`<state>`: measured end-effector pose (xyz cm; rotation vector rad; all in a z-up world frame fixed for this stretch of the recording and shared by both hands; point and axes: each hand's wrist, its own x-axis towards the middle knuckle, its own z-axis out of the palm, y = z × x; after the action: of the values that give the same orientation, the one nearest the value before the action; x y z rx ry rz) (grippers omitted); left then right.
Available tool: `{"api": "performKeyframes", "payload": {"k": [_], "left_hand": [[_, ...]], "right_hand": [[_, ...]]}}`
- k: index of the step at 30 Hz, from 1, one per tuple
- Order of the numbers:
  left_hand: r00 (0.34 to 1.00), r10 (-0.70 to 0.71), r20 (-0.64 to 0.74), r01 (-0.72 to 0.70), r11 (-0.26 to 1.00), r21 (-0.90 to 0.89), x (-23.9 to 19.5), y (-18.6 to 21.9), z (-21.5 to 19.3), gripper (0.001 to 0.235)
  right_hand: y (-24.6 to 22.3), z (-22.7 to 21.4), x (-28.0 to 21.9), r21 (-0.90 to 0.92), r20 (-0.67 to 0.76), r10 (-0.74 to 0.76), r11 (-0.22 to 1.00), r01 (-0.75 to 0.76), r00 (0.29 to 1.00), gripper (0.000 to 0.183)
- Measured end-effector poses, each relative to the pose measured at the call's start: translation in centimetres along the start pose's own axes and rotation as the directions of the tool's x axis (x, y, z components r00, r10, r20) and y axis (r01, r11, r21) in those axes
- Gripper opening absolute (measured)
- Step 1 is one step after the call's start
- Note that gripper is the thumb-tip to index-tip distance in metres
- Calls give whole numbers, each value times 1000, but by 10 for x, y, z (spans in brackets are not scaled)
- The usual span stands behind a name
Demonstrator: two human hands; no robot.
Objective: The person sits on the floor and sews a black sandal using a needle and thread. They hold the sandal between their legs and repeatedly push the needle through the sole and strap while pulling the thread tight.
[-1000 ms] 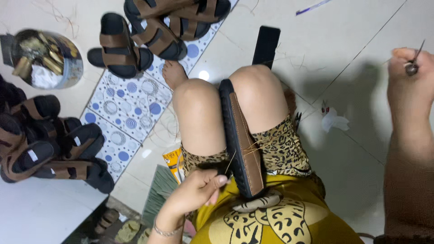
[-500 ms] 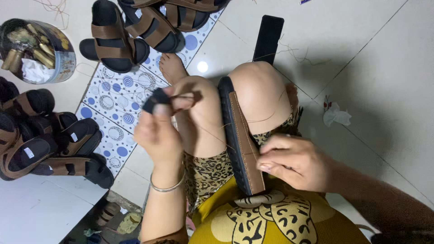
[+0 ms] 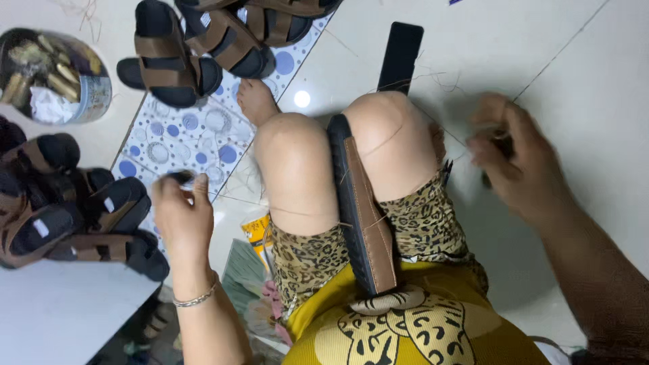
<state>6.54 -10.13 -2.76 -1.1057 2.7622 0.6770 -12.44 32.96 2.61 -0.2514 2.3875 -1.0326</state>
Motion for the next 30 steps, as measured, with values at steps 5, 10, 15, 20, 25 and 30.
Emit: {"api": "performKeyframes", "payload": {"k": [5,10,15,20,25,30], "left_hand": [[951,272,-149,-305,908,-286,-56,94,-17,21],[778,622,85,-423,618,-662,-90,138,-6,29],[648,679,345,-461,711,-531,-91,130,9,45],[691,669,274,-455,697,-554,-91,125,19,54],[695,687,210,-504,674,-540,-92,124,28,70],[680,714,168,-534,639,-553,-94,123,35,75]], "right_hand": [[-19,28,-30,-100,217,-622,753,651,753,17],[-15,41,-38,-26,415,-551,788,615,724,46],[-15,41,-34,-81,483,-428,847,526,764,46],[-26,38,-35,-276,470,-450,742,611,759,50],[-39,37,-41,-416,459,-483,624,661,745,54],[-46,41,-48,-558,515,-423,495,666,745,73]]}}
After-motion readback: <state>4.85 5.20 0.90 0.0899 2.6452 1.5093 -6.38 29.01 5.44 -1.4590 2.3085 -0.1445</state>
